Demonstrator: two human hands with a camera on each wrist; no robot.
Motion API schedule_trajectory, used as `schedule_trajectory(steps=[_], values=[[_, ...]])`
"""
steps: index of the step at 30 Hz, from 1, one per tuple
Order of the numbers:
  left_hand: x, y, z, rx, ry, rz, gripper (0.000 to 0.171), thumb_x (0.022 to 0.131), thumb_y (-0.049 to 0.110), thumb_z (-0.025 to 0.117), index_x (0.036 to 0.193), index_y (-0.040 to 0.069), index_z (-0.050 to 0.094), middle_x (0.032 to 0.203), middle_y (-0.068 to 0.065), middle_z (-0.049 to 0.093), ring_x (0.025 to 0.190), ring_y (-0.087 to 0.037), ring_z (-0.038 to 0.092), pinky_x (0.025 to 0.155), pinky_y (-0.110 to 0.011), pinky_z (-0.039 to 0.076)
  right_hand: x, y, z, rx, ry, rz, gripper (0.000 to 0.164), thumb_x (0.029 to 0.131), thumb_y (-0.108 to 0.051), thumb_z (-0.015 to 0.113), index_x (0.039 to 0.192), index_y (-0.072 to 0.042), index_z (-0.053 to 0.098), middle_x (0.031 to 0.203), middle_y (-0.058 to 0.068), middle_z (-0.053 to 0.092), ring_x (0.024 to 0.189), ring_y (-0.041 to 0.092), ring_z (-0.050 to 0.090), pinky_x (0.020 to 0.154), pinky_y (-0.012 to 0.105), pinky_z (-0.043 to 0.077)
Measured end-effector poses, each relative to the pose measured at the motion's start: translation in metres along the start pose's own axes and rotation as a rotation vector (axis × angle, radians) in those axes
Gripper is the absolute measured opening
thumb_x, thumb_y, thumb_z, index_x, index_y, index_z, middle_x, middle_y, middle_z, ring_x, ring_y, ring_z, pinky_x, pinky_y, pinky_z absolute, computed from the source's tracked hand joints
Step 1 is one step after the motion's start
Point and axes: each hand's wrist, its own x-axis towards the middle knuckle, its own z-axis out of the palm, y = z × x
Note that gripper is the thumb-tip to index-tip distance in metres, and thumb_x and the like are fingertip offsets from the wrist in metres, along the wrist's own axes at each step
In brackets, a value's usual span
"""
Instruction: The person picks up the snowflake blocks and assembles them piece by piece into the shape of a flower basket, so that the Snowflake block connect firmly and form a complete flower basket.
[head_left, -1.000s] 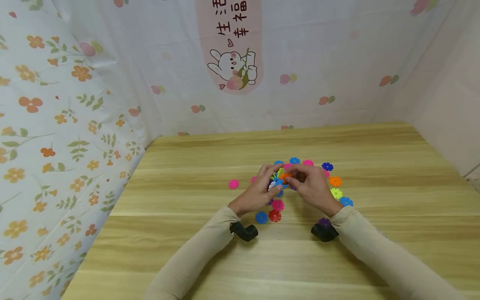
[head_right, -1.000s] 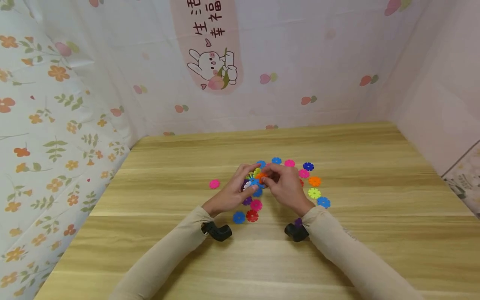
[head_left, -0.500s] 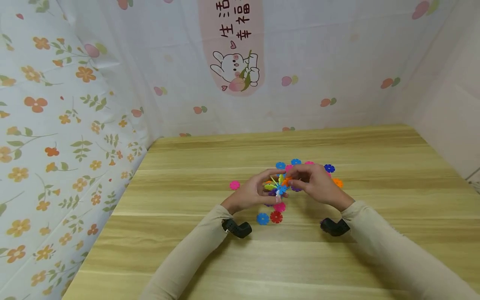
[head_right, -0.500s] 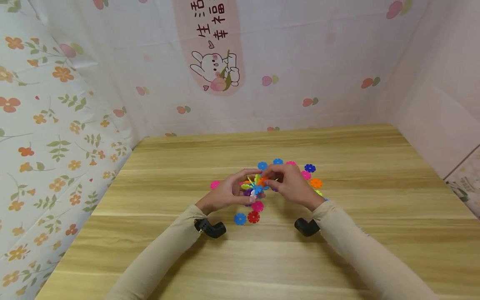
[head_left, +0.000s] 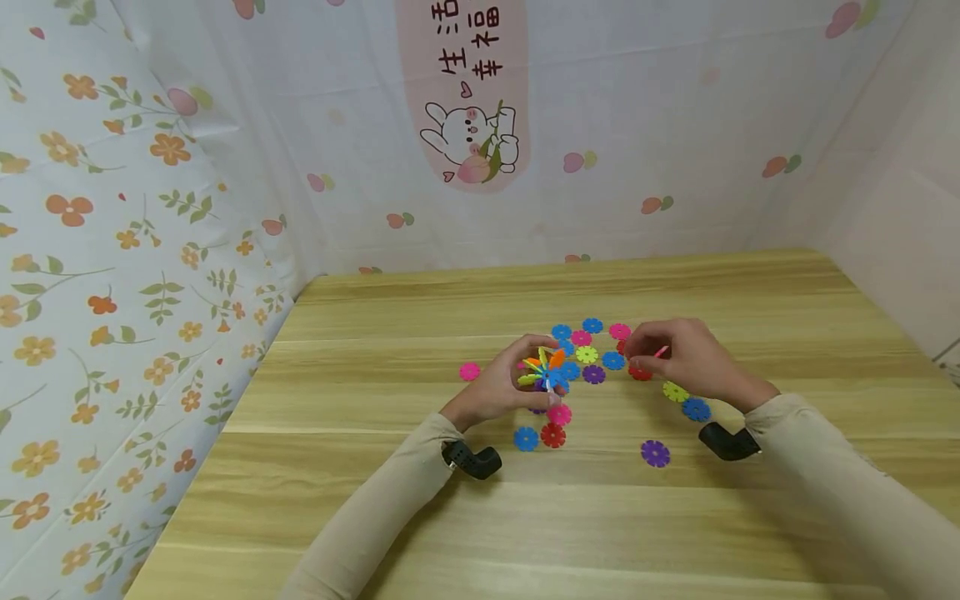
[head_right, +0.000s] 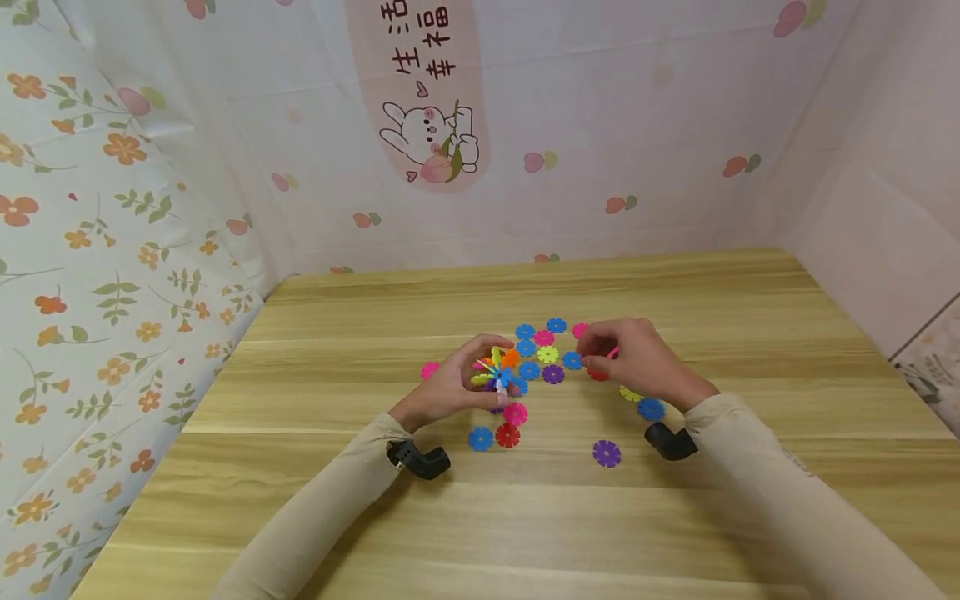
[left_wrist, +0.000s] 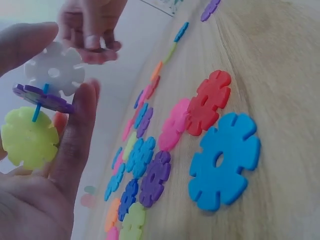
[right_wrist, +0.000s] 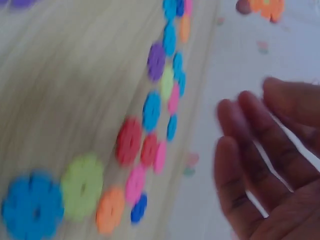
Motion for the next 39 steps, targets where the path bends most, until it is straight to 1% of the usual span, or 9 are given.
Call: schedule_trajectory(steps=[3, 9, 14, 18, 24, 28, 33, 36, 39], values=[[0.000, 0.001, 0.000, 0.015, 0.002, 0.005, 0.061, 0.089, 0.010, 0.074, 0.142, 0.018, 0.045, 0.137, -0.010, 0.047, 0.111, -0.023, 0.063, 0.099, -0.037, 0.055, -0.007, 0.010, -0.006, -0.101, -0.056, 0.004, 0.011, 0.085, -0.005, 0.077, 0.095, -0.008, 0.074, 0.088, -0.001, 0.074, 0.077, 0.008, 0.066, 0.068, 0.024, 0.055], [0.000, 0.003, -0.001, 0.045, 0.015, 0.005, 0.066, 0.088, 0.013, 0.076, 0.145, 0.025, 0.044, 0.139, -0.008, 0.045, 0.119, -0.023, 0.059, 0.106, -0.041, 0.051, -0.018, 0.026, -0.007, -0.280, -0.156, 0.087, 0.018, 0.079, -0.012, 0.083, 0.090, -0.005, 0.071, 0.080, 0.000, 0.070, 0.070, 0.012, 0.061, 0.064, 0.033, 0.055], [0.001, 0.003, 0.000, 0.067, 0.023, 0.006, 0.069, 0.089, 0.014, 0.075, 0.148, 0.027, 0.042, 0.144, -0.004, 0.043, 0.126, -0.026, 0.056, 0.110, -0.046, 0.047, -0.024, 0.032, -0.001, -0.332, -0.179, 0.181, 0.029, 0.077, -0.023, 0.085, 0.091, -0.002, 0.069, 0.074, 0.002, 0.066, 0.065, 0.015, 0.056, 0.057, 0.031, 0.049], [0.001, 0.002, 0.002, 0.091, 0.024, -0.005, 0.066, 0.090, 0.017, 0.074, 0.146, 0.035, 0.044, 0.144, -0.003, 0.043, 0.127, -0.028, 0.053, 0.109, -0.048, 0.048, -0.024, 0.034, 0.005, -0.346, -0.174, 0.218, 0.030, 0.077, -0.021, 0.085, 0.094, -0.002, 0.069, 0.074, 0.002, 0.066, 0.065, 0.016, 0.055, 0.056, 0.031, 0.048], [0.001, 0.001, 0.003, 0.115, 0.036, -0.008, 0.064, 0.092, 0.022, 0.073, 0.145, 0.042, 0.043, 0.153, -0.010, 0.040, 0.133, -0.026, 0.047, 0.109, -0.048, 0.047, -0.019, 0.041, 0.006, -0.264, -0.175, 0.234, 0.030, 0.073, -0.013, 0.086, 0.095, 0.000, 0.070, 0.080, 0.007, 0.068, 0.072, 0.020, 0.059, 0.063, 0.035, 0.053], [0.001, 0.001, 0.004, 0.057, 0.016, -0.032, 0.066, 0.092, 0.021, 0.073, 0.147, 0.040, 0.041, 0.156, -0.011, 0.037, 0.132, -0.030, 0.054, 0.100, -0.048, 0.053, -0.018, 0.045, 0.004, -0.209, -0.176, 0.232, 0.024, 0.073, -0.010, 0.084, 0.090, -0.001, 0.070, 0.079, 0.006, 0.067, 0.072, 0.019, 0.056, 0.064, 0.032, 0.049], [0.002, 0.001, 0.006, 0.088, 0.042, -0.040, 0.067, 0.091, 0.023, 0.074, 0.148, 0.037, 0.042, 0.155, -0.007, 0.038, 0.140, -0.028, 0.043, 0.110, -0.056, 0.041, -0.016, 0.042, 0.002, -0.168, -0.175, 0.215, 0.008, 0.079, -0.008, 0.079, 0.084, -0.006, 0.072, 0.080, 0.004, 0.069, 0.074, 0.017, 0.057, 0.066, 0.031, 0.049], [0.003, 0.002, 0.007, 0.045, 0.022, -0.037, 0.067, 0.092, 0.021, 0.073, 0.149, 0.035, 0.040, 0.154, -0.011, 0.041, 0.134, -0.029, 0.054, 0.107, -0.058, 0.046, -0.014, 0.037, 0.002, -0.127, -0.173, 0.200, 0.004, 0.083, -0.007, 0.076, 0.085, -0.007, 0.073, 0.081, 0.004, 0.070, 0.074, 0.016, 0.058, 0.065, 0.030, 0.049], [0.004, 0.003, 0.008, 0.013, 0.010, -0.049, 0.068, 0.092, 0.021, 0.074, 0.149, 0.036, 0.040, 0.151, -0.009, 0.042, 0.121, -0.026, 0.064, 0.090, -0.049, 0.059, -0.010, 0.030, 0.002, -0.090, -0.163, 0.191, 0.004, 0.085, -0.006, 0.073, 0.089, -0.004, 0.073, 0.083, 0.005, 0.071, 0.074, 0.015, 0.059, 0.066, 0.029, 0.049]])
